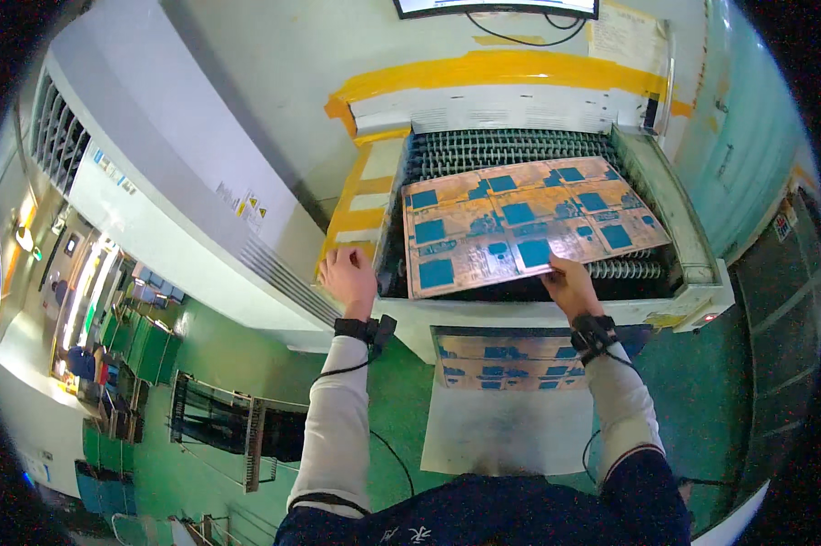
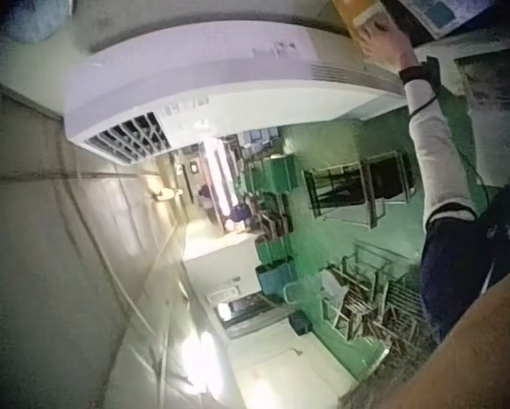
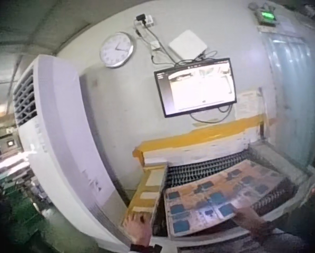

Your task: Feeding metal sheets into a rolling or processing machine.

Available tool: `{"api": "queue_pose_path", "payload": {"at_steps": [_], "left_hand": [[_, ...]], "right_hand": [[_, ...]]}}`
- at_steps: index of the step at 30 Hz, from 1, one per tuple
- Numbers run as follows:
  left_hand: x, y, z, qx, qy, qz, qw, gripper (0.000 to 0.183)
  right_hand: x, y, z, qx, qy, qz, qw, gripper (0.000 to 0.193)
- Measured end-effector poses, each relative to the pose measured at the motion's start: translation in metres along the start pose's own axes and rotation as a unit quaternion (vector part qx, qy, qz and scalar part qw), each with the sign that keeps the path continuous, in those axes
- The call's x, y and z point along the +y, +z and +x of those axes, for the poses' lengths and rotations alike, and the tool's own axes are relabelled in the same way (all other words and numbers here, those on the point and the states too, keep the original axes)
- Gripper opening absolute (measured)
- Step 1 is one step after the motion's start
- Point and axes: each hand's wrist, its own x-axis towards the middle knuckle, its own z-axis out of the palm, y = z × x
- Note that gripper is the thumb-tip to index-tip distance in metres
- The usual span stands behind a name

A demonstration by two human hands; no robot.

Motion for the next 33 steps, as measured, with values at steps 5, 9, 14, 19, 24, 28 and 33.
{"api": "queue_pose_path", "payload": {"at_steps": [5,9,14,19,24,28,33], "left_hand": [[0.008,0.006,-0.002,0.005,0.001,-0.008,1.0,0.009],[-0.002,0.001,-0.001,0.003,0.01,0.01,1.0,0.01],[0.003,0.001,-0.003,0.011,0.01,0.026,1.0,0.012],[0.005,0.001,-0.007,0.003,0.006,0.017,1.0,0.011],[0.003,-0.002,-0.012,-0.013,0.014,0.039,0.999,0.011],[-0.002,-0.005,-0.02,-0.022,0.046,0.028,0.998,0.015],[0.038,-0.005,-0.031,-0.065,0.105,0.01,0.992,0.024]], "right_hand": [[0.006,-0.026,0.063,-0.095,-0.212,-0.379,0.896,0.013],[-0.007,0.03,0.049,-0.028,0.06,-0.076,0.995,0.023],[-0.032,0.036,0.012,-0.104,0.156,-0.306,0.933,0.031],[-0.035,0.041,-0.051,-0.136,0.091,-0.425,0.89,0.027],[-0.034,0.008,-0.094,-0.159,0.06,-0.461,0.871,0.022],[-0.039,-0.058,-0.109,-0.103,0.038,-0.428,0.897,0.019],[-0.082,-0.12,-0.122,-0.007,-0.11,-0.533,0.839,0.018]]}}
